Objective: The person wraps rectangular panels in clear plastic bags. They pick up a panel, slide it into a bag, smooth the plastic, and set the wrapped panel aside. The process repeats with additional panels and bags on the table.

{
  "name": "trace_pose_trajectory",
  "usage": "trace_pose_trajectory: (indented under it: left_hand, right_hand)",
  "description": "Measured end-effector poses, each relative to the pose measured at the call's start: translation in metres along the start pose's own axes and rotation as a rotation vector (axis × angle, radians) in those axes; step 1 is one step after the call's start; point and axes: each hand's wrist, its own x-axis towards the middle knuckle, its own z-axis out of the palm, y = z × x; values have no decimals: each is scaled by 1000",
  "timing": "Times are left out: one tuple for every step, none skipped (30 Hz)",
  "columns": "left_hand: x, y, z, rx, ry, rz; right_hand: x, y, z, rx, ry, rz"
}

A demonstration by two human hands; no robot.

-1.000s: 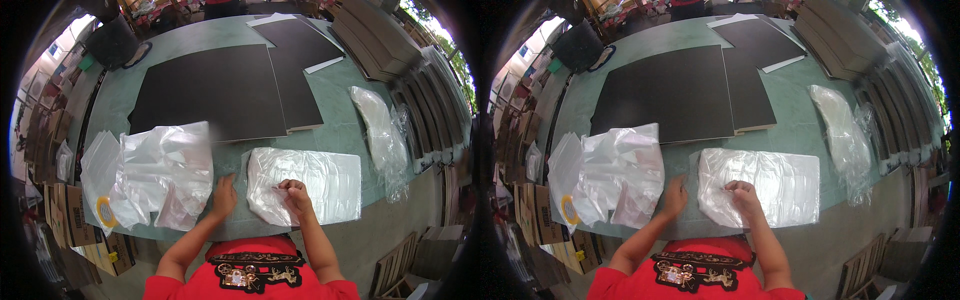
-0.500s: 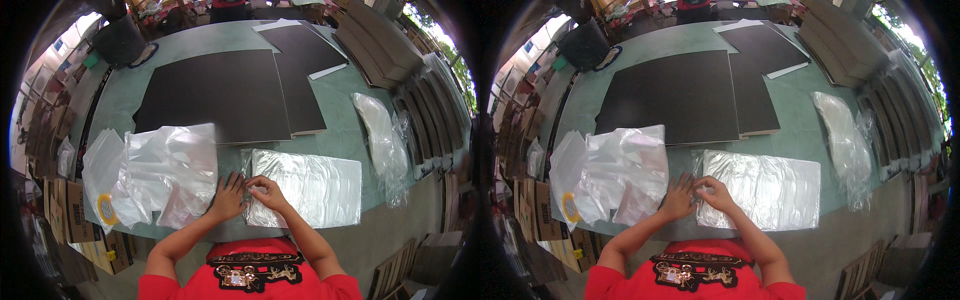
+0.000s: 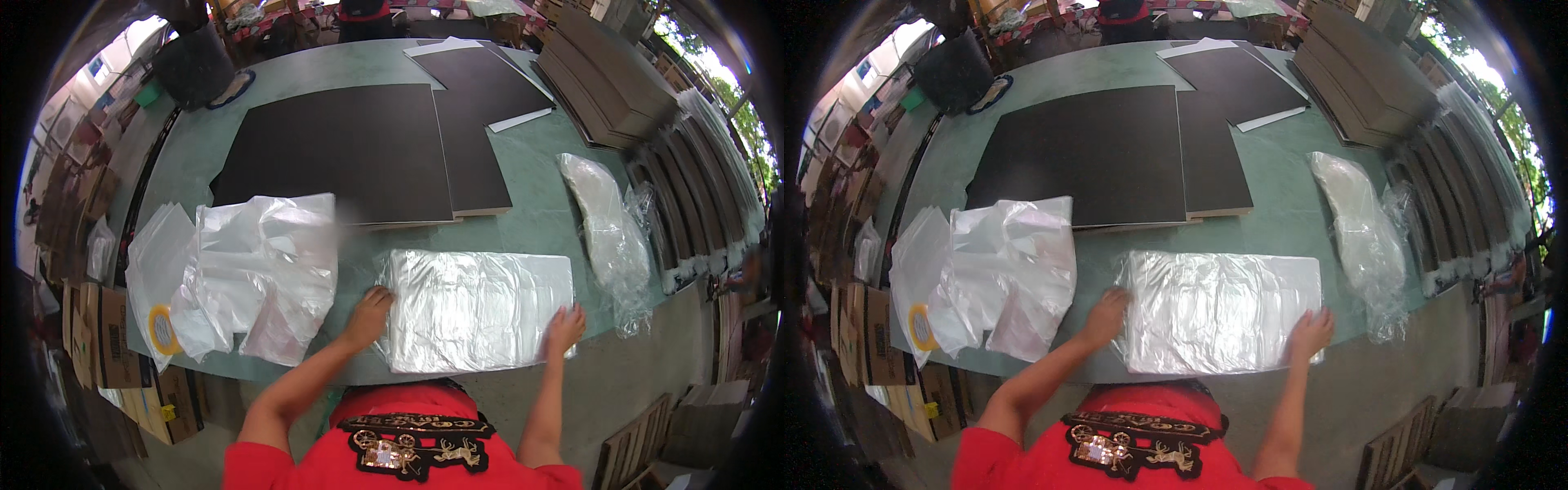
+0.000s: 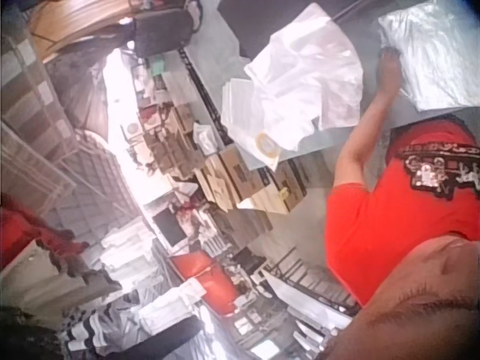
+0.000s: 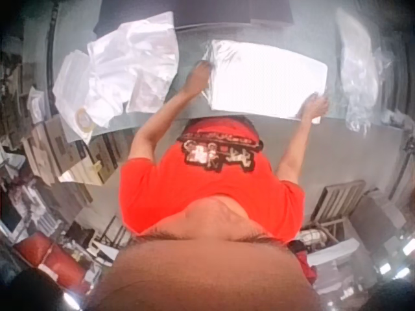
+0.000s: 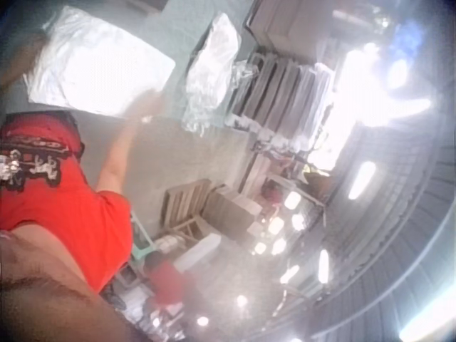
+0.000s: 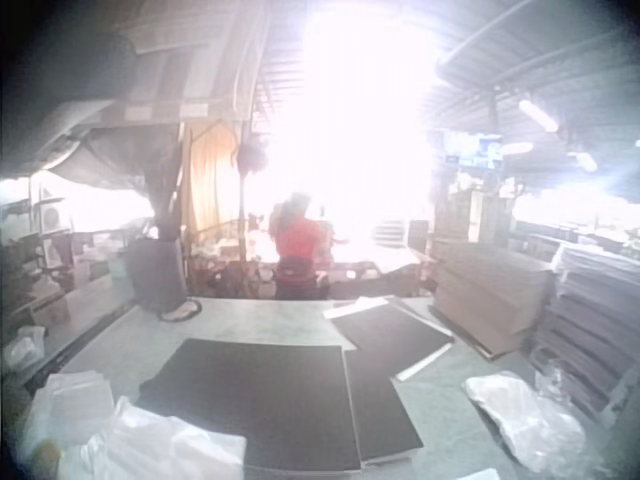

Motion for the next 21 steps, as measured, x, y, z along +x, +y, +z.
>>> trace_pose_trajectory:
  left_hand:
    - [2, -2, 2, 44, 68, 8]
    - [0, -1, 4, -24, 142, -35]
    - [-5, 3, 3, -94, 203, -77]
    - [-9, 5, 1, -165, 264, -119]
    - [-12, 3, -4, -110, 311, -184]
    - [-11, 4, -16, -58, 356, -247]
    - [-10, 5, -23, -4, 401, -311]
    - [-9, 4, -21, 18, 348, -309]
    - [-9, 2, -17, 37, 302, -314]
    - [-9, 2, -13, 56, 256, -320]
    - [-9, 2, -9, 141, 266, -303]
    - [-6, 7, -4, 222, 277, -287]
    - [-5, 11, -1, 303, 286, -271]
    - [-8, 10, -1, 283, 252, -260]
    - [-8, 6, -2, 265, 224, -242]
    - [-6, 5, -4, 247, 194, -219]
    - [-4, 8, -3, 200, 164, -253]
    - [-6, 17, 2, 146, 126, -297]
    - [-8, 23, 6, 91, 87, -339]
    - [-9, 25, 13, 41, 112, -431]
    - [-4, 28, 16, -7, 140, -513]
  right_hand:
    - [-7, -5, 2, -25, 10, -25]
    - [-5, -6, 0, 8, 10, -40]
    - [-8, -4, -3, 34, 2, -47]
    - [-9, -2, -4, 61, -8, -54]
    - [-9, 0, -3, 78, -9, -52]
    - [-9, 2, -2, 92, -9, -48]
    - [-10, 4, -2, 106, -10, -45]
    - [-12, 4, -2, 92, -2, -19]
    - [-12, 1, -4, 77, 9, -4]
    - [-10, -1, -6, 63, 19, 11]
    - [-7, -3, -9, 77, 17, 22]
    - [-1, -5, -13, 89, 16, 31]
    - [3, -5, -16, 101, 15, 41]
    - [8, 2, -14, 164, -52, 42]
    - [18, 13, -10, 232, -113, 45]
    - [26, 21, -8, 300, -172, 52]
    - [33, 28, -5, 406, -201, 77]
    - [36, 36, -4, 502, -239, 103]
    - [38, 44, -3, 597, -277, 130]
    - [38, 53, -1, 649, -307, 134]
    - [39, 59, 2, 707, -328, 140]
